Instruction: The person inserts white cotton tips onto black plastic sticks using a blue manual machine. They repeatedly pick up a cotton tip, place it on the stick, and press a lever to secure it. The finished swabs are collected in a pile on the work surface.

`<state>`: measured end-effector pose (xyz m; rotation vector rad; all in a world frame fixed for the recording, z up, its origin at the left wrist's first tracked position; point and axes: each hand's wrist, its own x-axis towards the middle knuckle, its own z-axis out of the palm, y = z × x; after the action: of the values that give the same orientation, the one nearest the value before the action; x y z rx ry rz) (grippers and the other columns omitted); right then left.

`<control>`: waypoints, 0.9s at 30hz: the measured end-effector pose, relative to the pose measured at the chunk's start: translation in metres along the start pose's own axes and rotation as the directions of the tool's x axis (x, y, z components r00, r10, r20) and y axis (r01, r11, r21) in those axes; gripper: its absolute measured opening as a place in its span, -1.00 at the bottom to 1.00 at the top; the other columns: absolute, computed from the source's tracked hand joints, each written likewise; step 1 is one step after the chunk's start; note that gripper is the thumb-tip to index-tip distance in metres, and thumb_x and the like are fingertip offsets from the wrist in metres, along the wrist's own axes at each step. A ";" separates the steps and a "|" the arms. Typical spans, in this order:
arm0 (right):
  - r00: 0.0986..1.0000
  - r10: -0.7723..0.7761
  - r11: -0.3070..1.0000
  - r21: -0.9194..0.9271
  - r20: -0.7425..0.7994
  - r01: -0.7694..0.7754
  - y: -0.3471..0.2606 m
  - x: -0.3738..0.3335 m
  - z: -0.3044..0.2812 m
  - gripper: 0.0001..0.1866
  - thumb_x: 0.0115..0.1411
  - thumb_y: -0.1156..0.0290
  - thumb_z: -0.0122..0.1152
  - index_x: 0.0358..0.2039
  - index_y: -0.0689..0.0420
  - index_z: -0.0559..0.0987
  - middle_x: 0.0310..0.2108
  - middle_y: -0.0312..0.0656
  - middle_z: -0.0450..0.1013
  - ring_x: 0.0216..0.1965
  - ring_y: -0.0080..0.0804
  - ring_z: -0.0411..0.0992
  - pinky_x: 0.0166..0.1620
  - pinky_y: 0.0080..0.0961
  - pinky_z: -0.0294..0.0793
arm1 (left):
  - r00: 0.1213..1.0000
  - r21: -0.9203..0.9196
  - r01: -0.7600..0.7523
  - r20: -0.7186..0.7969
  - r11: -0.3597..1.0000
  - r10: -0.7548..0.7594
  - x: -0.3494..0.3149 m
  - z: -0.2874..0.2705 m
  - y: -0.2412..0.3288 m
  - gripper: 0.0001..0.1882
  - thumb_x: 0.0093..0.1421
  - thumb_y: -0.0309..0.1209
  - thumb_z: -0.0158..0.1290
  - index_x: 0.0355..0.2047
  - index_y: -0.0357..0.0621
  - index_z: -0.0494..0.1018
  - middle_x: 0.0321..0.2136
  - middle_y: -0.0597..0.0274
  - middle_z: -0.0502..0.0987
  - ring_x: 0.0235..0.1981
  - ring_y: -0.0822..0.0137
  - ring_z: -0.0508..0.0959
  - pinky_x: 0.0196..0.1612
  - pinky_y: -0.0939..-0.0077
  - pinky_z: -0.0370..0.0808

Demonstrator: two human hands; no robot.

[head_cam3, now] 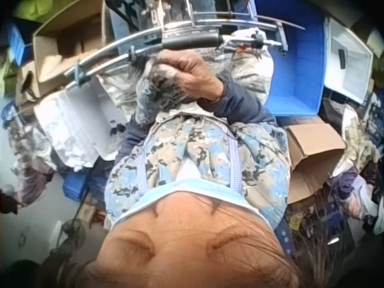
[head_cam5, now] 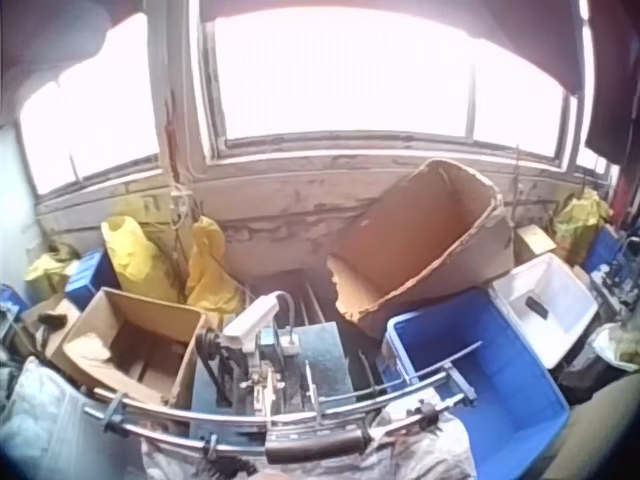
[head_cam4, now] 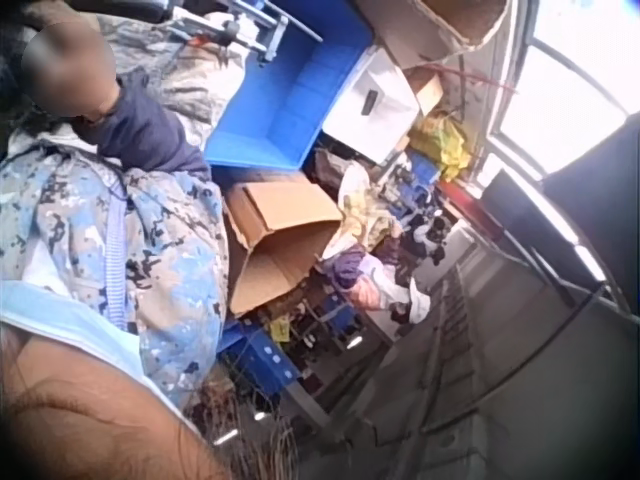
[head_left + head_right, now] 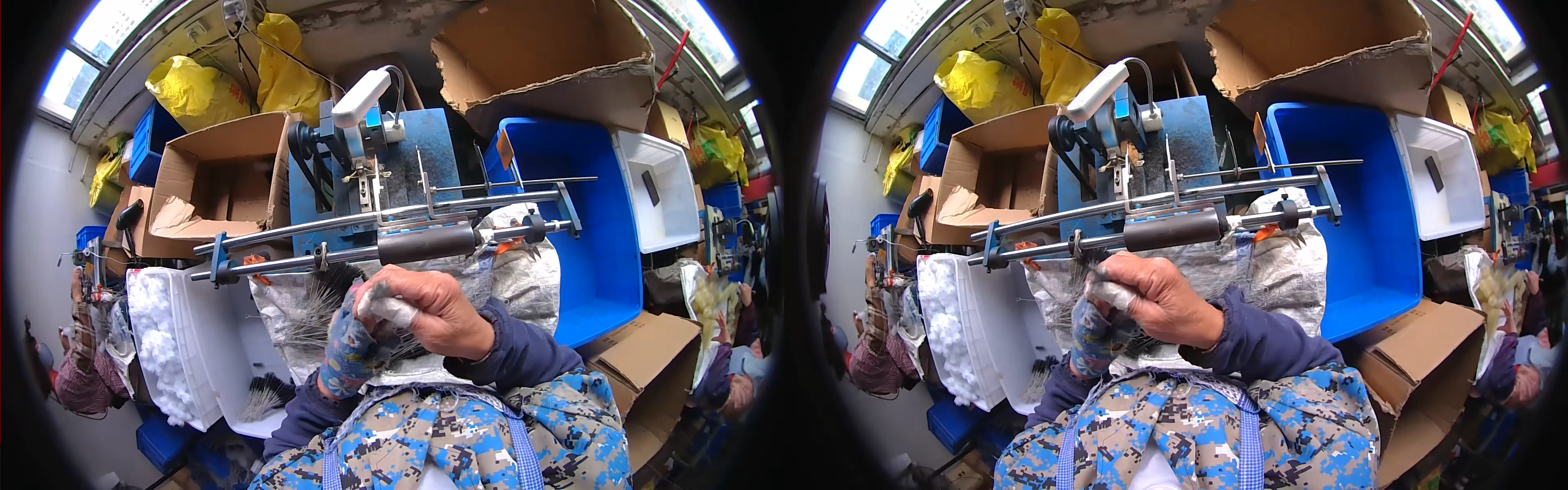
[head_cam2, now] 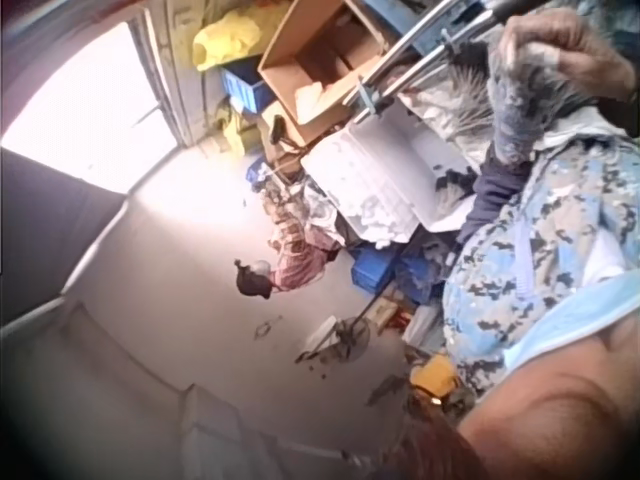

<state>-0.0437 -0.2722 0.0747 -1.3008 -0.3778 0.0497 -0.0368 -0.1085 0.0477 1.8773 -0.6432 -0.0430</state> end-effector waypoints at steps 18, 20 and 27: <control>0.978 -0.052 -0.094 -0.974 -0.203 -0.207 0.064 0.105 -0.103 -0.87 -0.02 0.44 0.03 -0.43 0.10 0.52 -0.34 -0.07 0.39 -0.28 -0.17 0.39 -0.26 -0.23 0.36 | 0.917 0.580 0.130 0.239 0.804 -0.320 -0.036 -0.058 -0.086 -0.67 -0.20 -0.40 0.21 -0.34 -0.05 0.47 -0.38 0.13 0.46 -0.25 0.02 0.44 -0.13 0.12 0.32; 0.978 -0.060 -0.081 -0.975 -0.202 -0.207 0.064 0.103 -0.103 -0.86 -0.03 0.44 0.04 -0.42 0.10 0.52 -0.34 -0.07 0.39 -0.28 -0.17 0.40 -0.26 -0.22 0.35 | 0.904 0.562 0.145 0.259 0.814 -0.339 -0.037 -0.060 -0.088 -0.68 -0.19 -0.41 0.20 -0.34 -0.07 0.47 -0.40 0.13 0.48 -0.27 0.03 0.46 -0.09 0.12 0.31; 0.982 -0.065 -0.119 -0.975 -0.178 -0.185 0.065 0.102 -0.102 -0.86 -0.04 0.45 0.04 -0.42 0.09 0.52 -0.37 -0.10 0.41 -0.31 -0.20 0.42 -0.27 -0.25 0.34 | 0.922 0.647 -0.089 0.342 0.758 -0.184 -0.036 -0.061 -0.087 -0.69 -0.17 -0.42 0.19 -0.35 -0.14 0.43 -0.41 0.15 0.48 -0.32 0.02 0.46 -0.07 0.17 0.30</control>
<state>0.0938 -0.3243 0.0166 -2.9592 -0.1184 -0.3907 -0.0116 -0.0179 -0.0140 2.6084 -0.9694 -0.2612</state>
